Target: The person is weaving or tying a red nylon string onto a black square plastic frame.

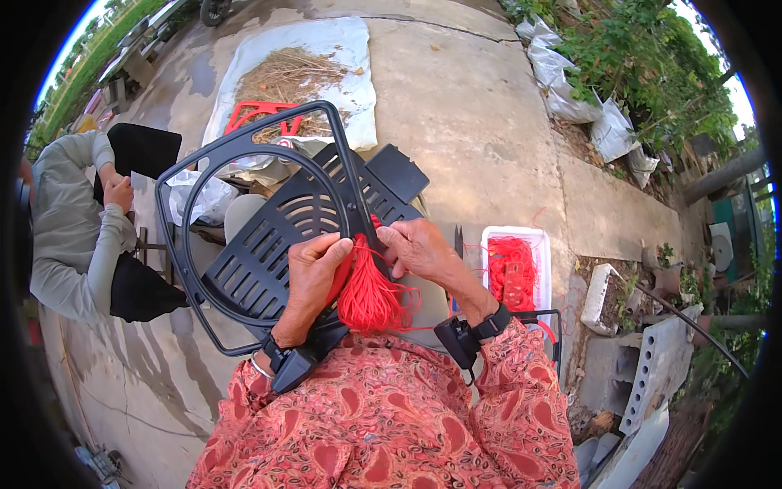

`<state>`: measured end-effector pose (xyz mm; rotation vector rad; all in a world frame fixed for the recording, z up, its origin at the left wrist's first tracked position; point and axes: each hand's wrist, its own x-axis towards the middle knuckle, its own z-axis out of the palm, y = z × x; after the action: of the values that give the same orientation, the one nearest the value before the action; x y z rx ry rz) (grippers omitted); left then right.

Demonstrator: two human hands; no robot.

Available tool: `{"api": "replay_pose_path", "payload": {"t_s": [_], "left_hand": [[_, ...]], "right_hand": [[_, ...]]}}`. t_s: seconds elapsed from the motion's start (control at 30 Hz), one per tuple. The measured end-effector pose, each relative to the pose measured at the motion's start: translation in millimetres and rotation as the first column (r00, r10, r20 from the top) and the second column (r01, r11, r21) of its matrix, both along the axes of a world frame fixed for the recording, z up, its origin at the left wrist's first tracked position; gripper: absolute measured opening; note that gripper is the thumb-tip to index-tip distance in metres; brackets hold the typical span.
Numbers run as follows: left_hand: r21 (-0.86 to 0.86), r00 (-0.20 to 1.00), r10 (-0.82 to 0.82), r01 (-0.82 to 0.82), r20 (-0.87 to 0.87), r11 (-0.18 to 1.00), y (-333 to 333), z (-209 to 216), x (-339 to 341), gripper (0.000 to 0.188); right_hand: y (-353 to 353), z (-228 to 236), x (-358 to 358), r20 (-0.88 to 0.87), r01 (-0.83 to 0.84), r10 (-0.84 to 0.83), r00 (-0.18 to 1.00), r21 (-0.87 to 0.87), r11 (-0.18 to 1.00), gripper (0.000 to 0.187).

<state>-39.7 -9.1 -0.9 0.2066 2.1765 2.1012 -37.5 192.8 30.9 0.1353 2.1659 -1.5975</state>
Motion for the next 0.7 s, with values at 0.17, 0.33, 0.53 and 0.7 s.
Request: {"api": "replay_pose_path", "payload": {"t_s": [0.17, 0.33, 0.53, 0.7], "left_hand": [[-0.013, 1.000, 0.002, -0.002, 0.007, 1.000, -0.7, 3.5, 4.1, 0.009], [0.026, 1.000, 0.013, -0.013, -0.012, 1.000, -0.5, 3.3, 7.7, 0.012], [-0.072, 0.996, -0.083, 0.081, -0.028, 0.994, -4.3, 11.3, 11.5, 0.012], [-0.070, 0.988, -0.149, 0.146, -0.037, 0.987, -2.2, 27.4, 25.1, 0.014]], "right_hand": [[4.2, -5.6, -7.1, 0.156, 0.051, -0.030, 0.987, -0.134, 0.990, 0.034], [2.0, -4.5, -21.0, 0.198, -0.040, 0.046, 0.979, -0.035, 0.999, 0.031], [-8.8, -14.5, -36.0, 0.101, -0.071, 0.073, 0.992, -0.022, 0.997, 0.024], [-11.9, -31.5, -60.8, -0.029, 0.056, -0.058, 0.998, -0.077, 0.995, 0.013]]}}
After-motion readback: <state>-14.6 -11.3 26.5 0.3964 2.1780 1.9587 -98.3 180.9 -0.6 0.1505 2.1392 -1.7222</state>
